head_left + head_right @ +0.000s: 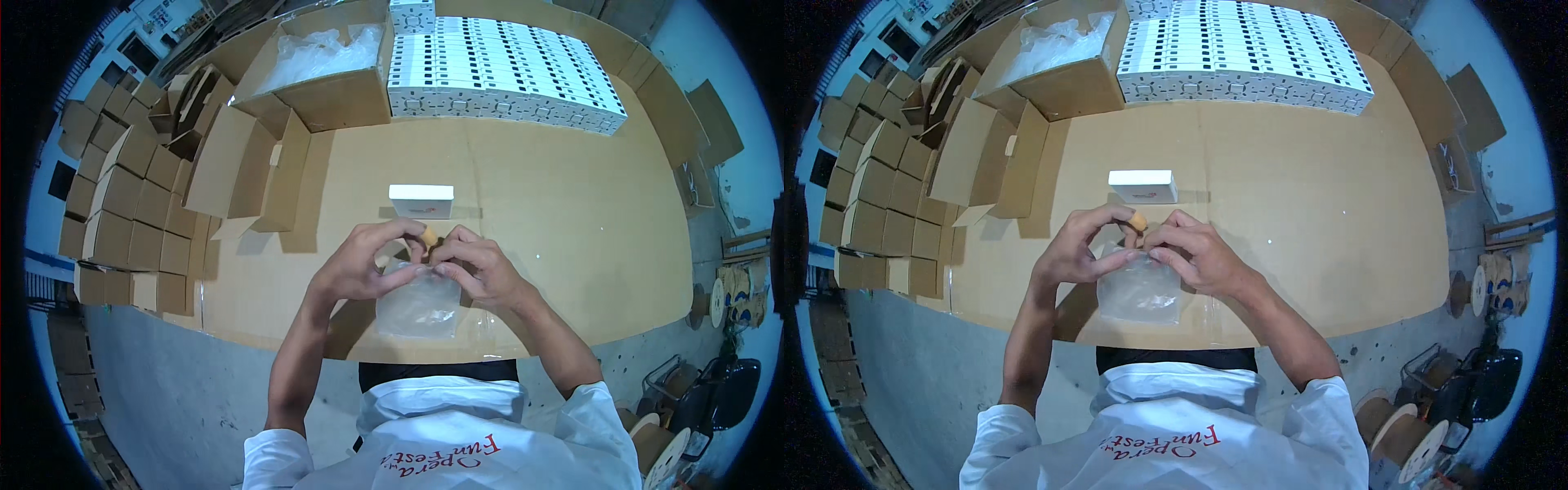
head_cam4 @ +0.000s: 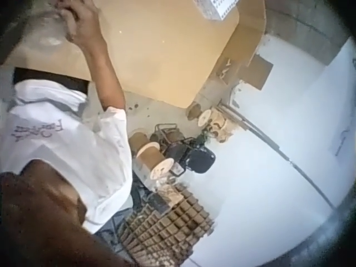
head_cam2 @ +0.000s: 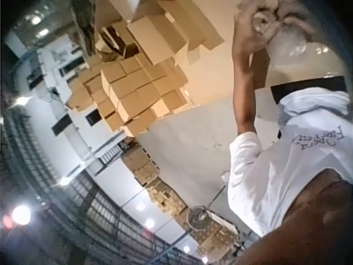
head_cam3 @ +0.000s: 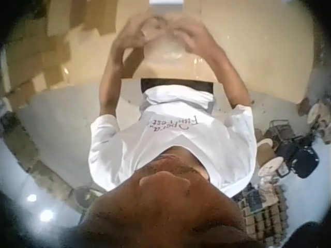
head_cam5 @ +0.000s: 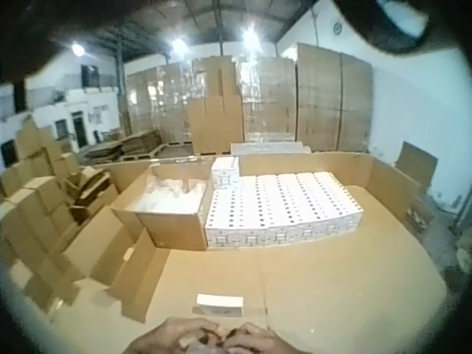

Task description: The recorder takes a small white box, places it inside a clear plastic bag, and then puts the bagged box into a larger cardboard box.

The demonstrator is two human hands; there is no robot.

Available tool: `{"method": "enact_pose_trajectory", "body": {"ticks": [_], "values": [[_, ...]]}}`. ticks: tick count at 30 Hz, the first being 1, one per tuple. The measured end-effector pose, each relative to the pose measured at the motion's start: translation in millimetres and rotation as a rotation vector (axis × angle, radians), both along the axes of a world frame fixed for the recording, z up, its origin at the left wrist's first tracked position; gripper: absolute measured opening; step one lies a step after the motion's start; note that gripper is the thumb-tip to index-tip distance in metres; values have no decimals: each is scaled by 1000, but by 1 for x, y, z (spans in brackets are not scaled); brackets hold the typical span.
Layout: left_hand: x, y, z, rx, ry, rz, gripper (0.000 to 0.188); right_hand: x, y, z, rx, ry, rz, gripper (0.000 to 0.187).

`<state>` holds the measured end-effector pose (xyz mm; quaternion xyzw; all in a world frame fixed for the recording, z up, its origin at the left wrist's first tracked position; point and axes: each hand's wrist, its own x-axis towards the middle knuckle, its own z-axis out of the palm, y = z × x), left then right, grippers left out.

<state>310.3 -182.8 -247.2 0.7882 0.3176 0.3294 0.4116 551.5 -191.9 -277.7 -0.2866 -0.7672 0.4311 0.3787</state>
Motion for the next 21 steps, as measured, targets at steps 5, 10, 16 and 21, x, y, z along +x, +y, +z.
{"method": "enact_pose_trajectory", "body": {"ticks": [5,10,16,21], "values": [[-7,3,-32,-350,-264,-21,42,-3,12,-7,-35,39,-16,10],[-15,15,-45,-453,-267,-9,38,-3,19,-15,-13,36,-34,10],[-28,23,-36,-293,-141,42,25,0,24,-7,-146,-15,-116,11],[-35,20,-32,-144,-76,97,26,-5,22,-4,-67,-27,-165,10]]}}
